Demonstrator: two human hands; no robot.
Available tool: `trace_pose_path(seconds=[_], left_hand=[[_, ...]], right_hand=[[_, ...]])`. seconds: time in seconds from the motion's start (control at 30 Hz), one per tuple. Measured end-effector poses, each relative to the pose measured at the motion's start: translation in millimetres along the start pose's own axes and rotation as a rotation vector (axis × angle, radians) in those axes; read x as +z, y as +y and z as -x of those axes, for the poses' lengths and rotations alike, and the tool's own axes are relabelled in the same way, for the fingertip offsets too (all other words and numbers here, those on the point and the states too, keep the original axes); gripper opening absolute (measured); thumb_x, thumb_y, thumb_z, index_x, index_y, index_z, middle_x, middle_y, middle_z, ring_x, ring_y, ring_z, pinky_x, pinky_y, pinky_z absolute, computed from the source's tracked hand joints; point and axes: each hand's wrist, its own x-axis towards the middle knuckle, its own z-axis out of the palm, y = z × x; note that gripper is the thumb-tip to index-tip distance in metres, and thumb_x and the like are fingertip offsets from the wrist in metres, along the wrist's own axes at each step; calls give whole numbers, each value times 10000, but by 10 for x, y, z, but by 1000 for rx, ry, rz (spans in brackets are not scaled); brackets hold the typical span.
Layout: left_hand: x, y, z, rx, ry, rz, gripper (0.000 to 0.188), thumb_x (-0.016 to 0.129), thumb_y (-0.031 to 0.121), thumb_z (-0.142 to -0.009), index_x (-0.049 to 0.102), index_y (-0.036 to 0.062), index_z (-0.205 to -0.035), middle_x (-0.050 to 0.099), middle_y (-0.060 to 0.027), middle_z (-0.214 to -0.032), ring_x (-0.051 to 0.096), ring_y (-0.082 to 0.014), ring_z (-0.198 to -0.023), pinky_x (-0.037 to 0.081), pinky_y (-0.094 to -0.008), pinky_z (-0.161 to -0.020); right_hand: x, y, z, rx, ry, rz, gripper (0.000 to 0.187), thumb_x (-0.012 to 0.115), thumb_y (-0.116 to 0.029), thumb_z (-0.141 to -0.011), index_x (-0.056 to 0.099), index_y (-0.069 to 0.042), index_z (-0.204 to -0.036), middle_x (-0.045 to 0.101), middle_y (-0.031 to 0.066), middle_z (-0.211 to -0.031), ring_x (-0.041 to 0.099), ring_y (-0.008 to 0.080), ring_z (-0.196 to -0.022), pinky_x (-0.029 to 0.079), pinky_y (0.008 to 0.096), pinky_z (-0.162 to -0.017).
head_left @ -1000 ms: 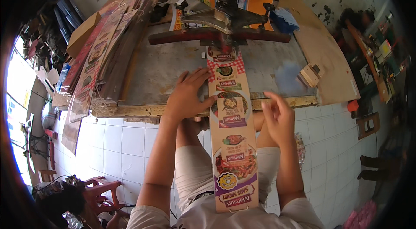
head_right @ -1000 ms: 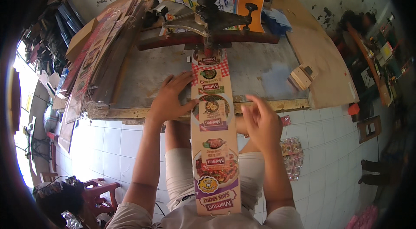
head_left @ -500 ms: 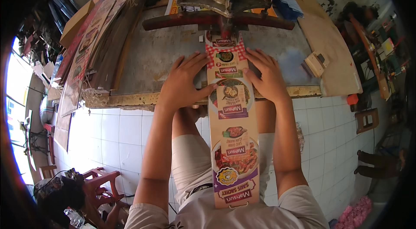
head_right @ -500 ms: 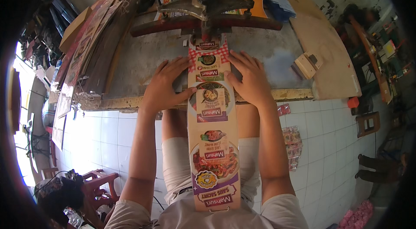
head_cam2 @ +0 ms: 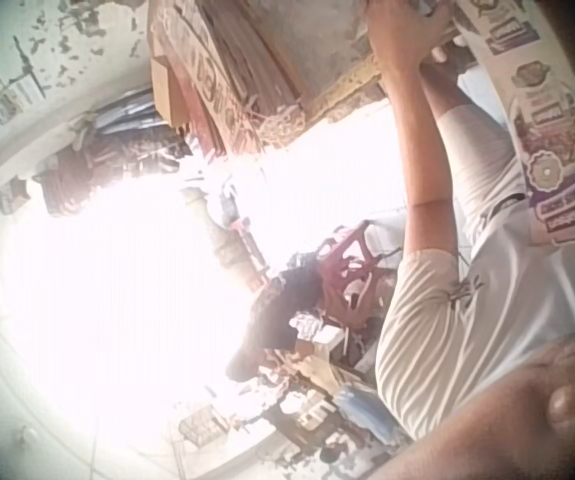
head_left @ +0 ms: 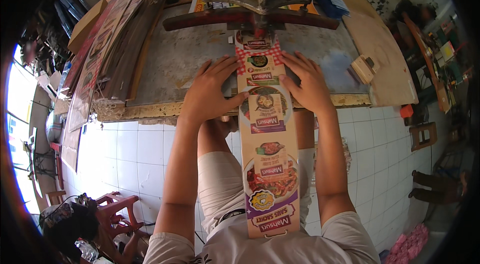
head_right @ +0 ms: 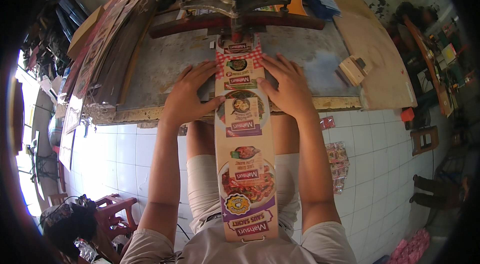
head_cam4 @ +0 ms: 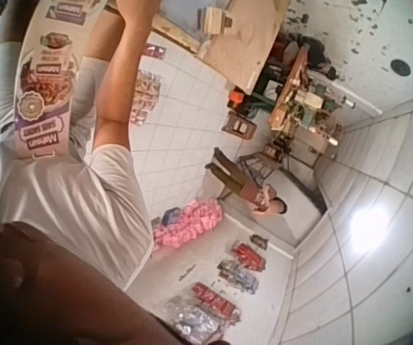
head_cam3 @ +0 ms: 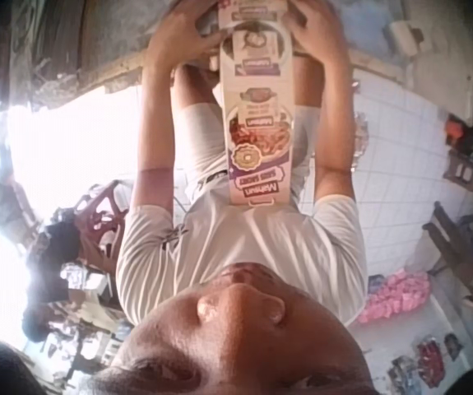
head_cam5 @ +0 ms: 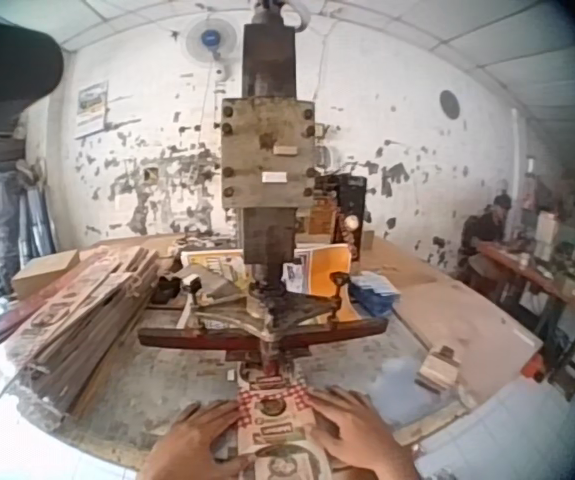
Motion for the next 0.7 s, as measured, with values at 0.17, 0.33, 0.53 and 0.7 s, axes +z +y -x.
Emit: trace_pose_path(seconds=[0.17, 0.33, 0.53, 0.7], left_hand=[[-4, 3, 3, -6, -1, 10, 761, 886, 416, -841, 704, 52, -1484, 648, -129, -1615, 536, -334, -1570, 359, -597, -1329], [8, 1, 1, 1, 5, -4, 759, 887, 413, -840, 705, 52, -1482, 653, -126, -1609, 543, -338, -1563, 366, -601, -1323], [12, -28, 22, 3, 4, -8, 763, 885, 425, -842, 705, 48, -1481, 652, -126, -1610, 544, -338, -1561, 366, -599, -1323], [12, -6, 22, -2, -10, -19, 789, 875, 427, -872, 663, 70, -1543, 636, -137, -1629, 522, -347, -1579, 350, -596, -1344]], right_hand=[[-9, -8, 4, 3, -7, -6, 556, 728, -395, -1072, 687, -78, -1527, 619, 87, -1660, 490, 380, -1594, 330, 566, -1328], [10, 13, 13, 1, -1, 0, 563, 725, -402, -1075, 684, -77, -1533, 618, 85, -1662, 485, 379, -1598, 329, 565, -1329], [11, -11, 6, -1, -3, -9, 556, 724, -396, -1077, 680, -86, -1536, 621, 82, -1659, 485, 381, -1597, 334, 568, -1325], [-3, 16, 8, -17, -6, -27, 535, 739, -371, -1072, 687, -91, -1524, 632, 81, -1648, 498, 388, -1585, 337, 576, -1319]])
